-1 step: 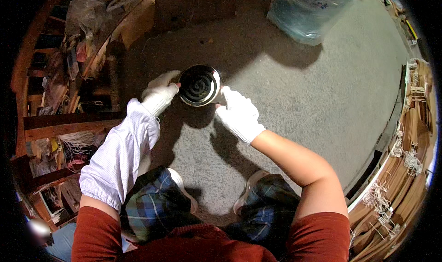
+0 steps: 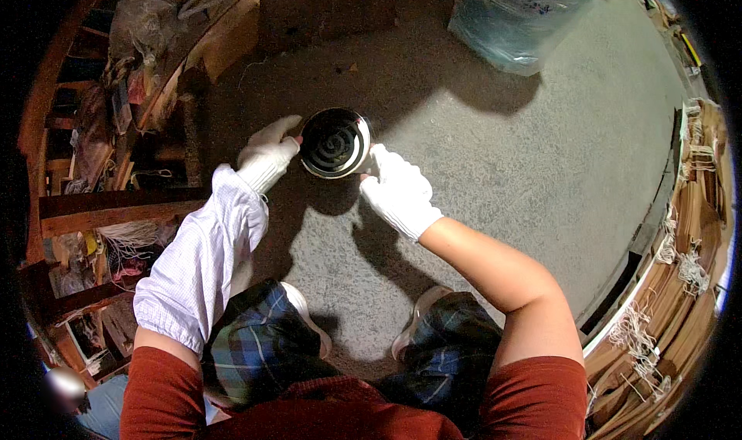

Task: The person retrieves a mosquito coil from a box, places it into a metal can, and uses a lighter to ignite the coil. The person then adjusts the coil inside the can and carries the lit can across the room.

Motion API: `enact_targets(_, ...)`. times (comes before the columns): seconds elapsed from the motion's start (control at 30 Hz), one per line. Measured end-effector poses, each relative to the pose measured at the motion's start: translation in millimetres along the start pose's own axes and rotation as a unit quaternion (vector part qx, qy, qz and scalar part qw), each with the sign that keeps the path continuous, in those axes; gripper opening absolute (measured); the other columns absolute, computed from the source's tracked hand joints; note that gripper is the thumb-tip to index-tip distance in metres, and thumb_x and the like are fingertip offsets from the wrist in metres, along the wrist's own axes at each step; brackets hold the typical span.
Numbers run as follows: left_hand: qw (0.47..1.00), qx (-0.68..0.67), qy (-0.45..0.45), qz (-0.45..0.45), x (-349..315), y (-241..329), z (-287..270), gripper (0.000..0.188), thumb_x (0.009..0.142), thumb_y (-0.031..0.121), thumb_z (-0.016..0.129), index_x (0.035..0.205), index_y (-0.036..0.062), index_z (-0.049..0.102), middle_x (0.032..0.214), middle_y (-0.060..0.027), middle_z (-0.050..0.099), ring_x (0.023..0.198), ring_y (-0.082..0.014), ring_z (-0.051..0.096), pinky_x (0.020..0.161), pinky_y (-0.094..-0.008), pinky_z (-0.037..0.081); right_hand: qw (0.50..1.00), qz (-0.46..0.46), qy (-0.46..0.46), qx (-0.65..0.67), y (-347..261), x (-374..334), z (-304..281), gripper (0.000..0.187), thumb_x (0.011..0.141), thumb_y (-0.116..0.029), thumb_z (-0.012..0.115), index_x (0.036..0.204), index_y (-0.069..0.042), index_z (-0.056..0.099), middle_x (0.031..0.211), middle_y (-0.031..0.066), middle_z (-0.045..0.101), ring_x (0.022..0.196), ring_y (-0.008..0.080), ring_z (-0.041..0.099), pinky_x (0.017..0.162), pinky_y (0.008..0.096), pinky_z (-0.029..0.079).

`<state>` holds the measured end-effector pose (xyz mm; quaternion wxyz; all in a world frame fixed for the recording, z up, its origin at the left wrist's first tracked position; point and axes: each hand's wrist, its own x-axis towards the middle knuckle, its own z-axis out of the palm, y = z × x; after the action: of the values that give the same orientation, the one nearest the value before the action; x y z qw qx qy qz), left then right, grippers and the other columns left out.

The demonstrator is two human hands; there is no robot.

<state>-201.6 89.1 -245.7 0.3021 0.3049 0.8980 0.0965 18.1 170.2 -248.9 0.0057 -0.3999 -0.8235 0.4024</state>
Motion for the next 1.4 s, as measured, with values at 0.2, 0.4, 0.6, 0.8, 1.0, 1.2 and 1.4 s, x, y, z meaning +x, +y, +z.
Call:
enact_targets(0.2,0.998,-0.050,-0.025,-0.026,9,4,-2,0.040,0.093,0.022,0.051,0.131,0.0149,0.054,0.123,-0.0075,0.062,0.110,-0.0205,0.060,0.093,-0.0324,0.046,0.999,-0.006,-0.031,-0.044,0,3,8,0.039,0.081,-0.027,0.059,0.114,-0.008,0.050,0.097,0.0206,0.065,0.089,0.0385,0.064,0.079,0.0472,0.050)
enact_targets(0.4,0.998,-0.054,-0.029,-0.023,11,-1,2,0.037,0.092,0.021,0.052,0.127,0.0127,0.058,0.120,-0.0088,0.063,0.108,-0.0208,0.061,0.092,-0.0323,0.046,0.997,-0.024,-0.022,-0.072,-1,5,11,0.045,0.081,-0.028,0.060,0.119,-0.007,0.049,0.098,0.0205,0.065,0.087,0.0390,0.064,0.078,0.0470,0.051)
enact_targets(0.6,0.999,-0.038,-0.014,-0.003,14,-8,5,0.036,0.089,0.022,0.055,0.123,0.0118,0.061,0.115,-0.0100,0.065,0.107,-0.0223,0.061,0.092,-0.0327,0.045,0.995,-0.038,-0.008,-0.089,0,8,14,0.048,0.081,-0.028,0.061,0.122,-0.006,0.050,0.099,0.0200,0.065,0.087,0.0390,0.064,0.077,0.0456,0.051)
enact_targets(0.8,1.000,-0.011,-0.018,-0.009,10,-10,1,0.036,0.087,0.026,0.059,0.120,0.0136,0.063,0.108,-0.0090,0.067,0.098,-0.0223,0.063,0.086,-0.0329,0.047,0.995,-0.033,-0.027,-0.093,-4,11,10,0.051,0.080,-0.026,0.061,0.126,-0.007,0.049,0.099,0.0192,0.065,0.088,0.0380,0.064,0.079,0.0454,0.052)
enact_targets(1.0,0.999,-0.030,-0.032,-0.026,12,-15,0,0.033,0.083,0.026,0.061,0.111,0.0098,0.066,0.095,-0.0087,0.068,0.083,-0.0199,0.064,0.075,-0.0322,0.048,0.993,-0.035,-0.042,-0.103,-5,12,8,0.056,0.080,-0.026,0.060,0.131,-0.007,0.046,0.100,0.0187,0.065,0.090,0.0375,0.064,0.080,0.0448,0.052)
enact_targets(1.2,0.998,-0.045,-0.049,-0.008,6,-13,-7,0.026,0.078,0.023,0.062,0.098,0.0076,0.069,0.084,-0.0093,0.067,0.076,-0.0203,0.064,0.070,-0.0338,0.048,0.992,-0.037,-0.051,-0.108,-2,16,8,0.060,0.081,-0.026,0.059,0.135,-0.007,0.043,0.101,0.0188,0.065,0.090,0.0372,0.063,0.079,0.0444,0.052)
enact_targets(1.4,0.997,-0.035,-0.064,-0.020,12,-21,-7,0.026,0.076,0.025,0.065,0.096,0.0076,0.069,0.079,-0.0066,0.066,0.072,-0.0185,0.063,0.067,-0.0322,0.048,0.991,-0.058,-0.038,-0.119,-3,16,7,0.058,0.081,-0.027,0.057,0.135,-0.008,0.044,0.098,0.0181,0.065,0.088,0.0366,0.064,0.075,0.0450,0.052)
